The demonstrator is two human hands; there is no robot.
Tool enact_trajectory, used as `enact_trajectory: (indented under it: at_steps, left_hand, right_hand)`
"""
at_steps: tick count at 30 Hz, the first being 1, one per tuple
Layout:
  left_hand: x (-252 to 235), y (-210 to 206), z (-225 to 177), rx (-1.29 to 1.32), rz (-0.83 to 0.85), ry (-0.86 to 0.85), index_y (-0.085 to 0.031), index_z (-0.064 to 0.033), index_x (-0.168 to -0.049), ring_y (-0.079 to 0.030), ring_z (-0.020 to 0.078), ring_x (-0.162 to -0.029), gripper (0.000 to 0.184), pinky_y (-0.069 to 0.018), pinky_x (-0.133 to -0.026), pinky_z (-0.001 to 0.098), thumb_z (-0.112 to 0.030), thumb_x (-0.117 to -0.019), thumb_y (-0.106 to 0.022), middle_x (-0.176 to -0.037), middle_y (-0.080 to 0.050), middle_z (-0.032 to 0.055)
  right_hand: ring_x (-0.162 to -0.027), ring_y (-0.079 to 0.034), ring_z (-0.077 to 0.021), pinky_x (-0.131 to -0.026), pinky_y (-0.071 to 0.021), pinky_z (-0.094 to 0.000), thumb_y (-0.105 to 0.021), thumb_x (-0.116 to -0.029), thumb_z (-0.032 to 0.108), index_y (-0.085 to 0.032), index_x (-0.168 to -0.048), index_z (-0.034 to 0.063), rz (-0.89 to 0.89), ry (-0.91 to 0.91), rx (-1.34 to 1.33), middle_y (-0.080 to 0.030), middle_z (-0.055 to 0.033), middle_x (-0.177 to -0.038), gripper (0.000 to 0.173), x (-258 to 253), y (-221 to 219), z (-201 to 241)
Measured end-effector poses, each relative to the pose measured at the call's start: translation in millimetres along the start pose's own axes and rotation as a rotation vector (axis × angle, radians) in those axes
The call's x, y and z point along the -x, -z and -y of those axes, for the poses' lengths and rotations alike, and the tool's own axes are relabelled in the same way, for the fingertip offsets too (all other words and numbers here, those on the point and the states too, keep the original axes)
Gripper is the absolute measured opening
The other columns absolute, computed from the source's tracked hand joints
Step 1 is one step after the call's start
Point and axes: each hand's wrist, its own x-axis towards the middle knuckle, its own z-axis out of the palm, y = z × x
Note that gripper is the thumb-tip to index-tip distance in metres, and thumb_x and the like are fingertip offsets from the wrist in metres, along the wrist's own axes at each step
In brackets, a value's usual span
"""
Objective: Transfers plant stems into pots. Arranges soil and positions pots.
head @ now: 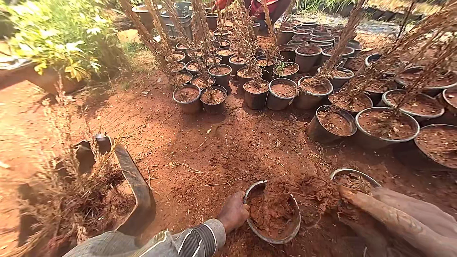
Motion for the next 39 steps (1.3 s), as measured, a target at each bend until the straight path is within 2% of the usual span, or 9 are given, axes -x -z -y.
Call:
enact_trajectory:
  at_steps: [3,7,14,21,23,26,30,35,39]
  left_hand:
    - [-16,-6,11,0.009,-0.006,-0.024,-0.055,0.0013,-0.140,-0.063,0.0361,-0.123,0.042,-0.0490,-0.106,0.0533,-0.010,-0.0991,-0.056,-0.131,-0.063,0.0251]
    - [-37,-15,23,0.013,0.019,-0.007,-0.057,-0.0047,-0.139,-0.070,0.0349,-0.110,0.040,-0.0571,-0.094,0.0559,-0.015,-0.1004,-0.059,-0.124,-0.068,0.0214]
    - [-37,-16,26,0.020,0.011,0.003,-0.056,-0.0041,-0.140,-0.071,0.0351,-0.108,0.041,-0.0577,-0.093,0.0561,-0.015,-0.0997,-0.057,-0.122,-0.068,0.0217]
    - [-38,-17,29,0.039,0.001,-0.005,-0.056,-0.0036,-0.140,-0.071,0.0348,-0.105,0.041,-0.0585,-0.091,0.0551,-0.014,-0.0996,-0.057,-0.121,-0.068,0.0218]
    - [-38,-17,28,0.036,0.006,0.002,-0.055,-0.0040,-0.140,-0.071,0.0349,-0.104,0.041,-0.0587,-0.090,0.0553,-0.015,-0.1000,-0.056,-0.120,-0.068,0.0217]
    - [-37,-17,24,0.028,0.014,-0.010,-0.058,-0.0052,-0.138,-0.072,0.0336,-0.105,0.039,-0.0593,-0.091,0.0546,-0.016,-0.1003,-0.058,-0.121,-0.069,0.0205]
    - [-38,-17,27,0.025,0.005,0.003,-0.058,-0.0038,-0.137,-0.070,0.0353,-0.108,0.039,-0.0568,-0.093,0.0563,-0.014,-0.0996,-0.058,-0.121,-0.068,0.0219]
    - [-37,-17,26,-0.001,0.004,-0.018,-0.059,-0.0011,-0.133,-0.070,0.0358,-0.107,0.035,-0.0570,-0.091,0.0559,-0.013,-0.0996,-0.057,-0.120,-0.067,0.0227]
    - [-38,-16,27,0.008,0.004,-0.020,-0.059,-0.0016,-0.132,-0.070,0.0352,-0.105,0.035,-0.0573,-0.090,0.0553,-0.013,-0.0993,-0.057,-0.118,-0.068,0.0221]
  right_hand:
    - [-0.059,-0.059,-0.0242,-0.056,-0.0486,-0.0386,-0.050,-0.1019,0.016,-0.069,-0.123,0.0142,0.265,0.118,0.156,-0.060,-0.0066,-0.071,0.029,46,-39,-16]
    - [-0.067,-0.070,-0.0368,-0.059,-0.0547,-0.0539,-0.066,-0.0897,0.006,-0.072,-0.117,0.0124,0.958,-0.181,0.303,-0.071,-0.0152,-0.083,0.029,75,-55,-23]
    - [-0.059,-0.069,-0.0293,-0.045,-0.0516,-0.0480,-0.063,-0.0780,0.015,-0.076,-0.117,0.0203,0.569,-0.159,0.270,-0.071,-0.0060,-0.077,0.042,51,-42,-22]
    - [-0.058,-0.062,-0.0236,-0.051,-0.0480,-0.0394,-0.052,-0.1008,0.022,-0.073,-0.125,0.0162,0.190,-0.017,0.283,-0.066,-0.0069,-0.072,0.033,28,-31,-17]
    - [-0.059,-0.061,-0.0251,-0.053,-0.0494,-0.0400,-0.049,-0.1002,0.011,-0.070,-0.125,0.0148,0.307,0.075,0.264,-0.063,-0.0075,-0.073,0.033,52,-46,-20]
    - [-0.066,-0.069,-0.0346,-0.058,-0.0546,-0.0500,-0.060,-0.0942,0.000,-0.071,-0.114,0.0096,0.907,-0.014,0.214,-0.069,-0.0152,-0.082,0.025,76,-59,-11]
    - [-0.080,-0.072,-0.0400,-0.064,-0.0549,-0.0591,-0.058,-0.0990,0.013,-0.070,-0.127,0.0179,1.162,-0.238,0.156,-0.073,-0.0163,-0.097,0.030,47,-45,-11]
    - [-0.056,-0.066,-0.0258,-0.043,-0.0499,-0.0448,-0.063,-0.0796,0.015,-0.075,-0.122,0.0246,0.618,-0.017,0.258,-0.068,-0.0039,-0.076,0.045,24,-26,-25]
    - [-0.056,-0.062,-0.0258,-0.047,-0.0461,-0.0421,-0.051,-0.0959,0.017,-0.074,-0.127,0.0204,0.396,-0.028,0.275,-0.066,-0.0064,-0.072,0.038,-7,4,-7]
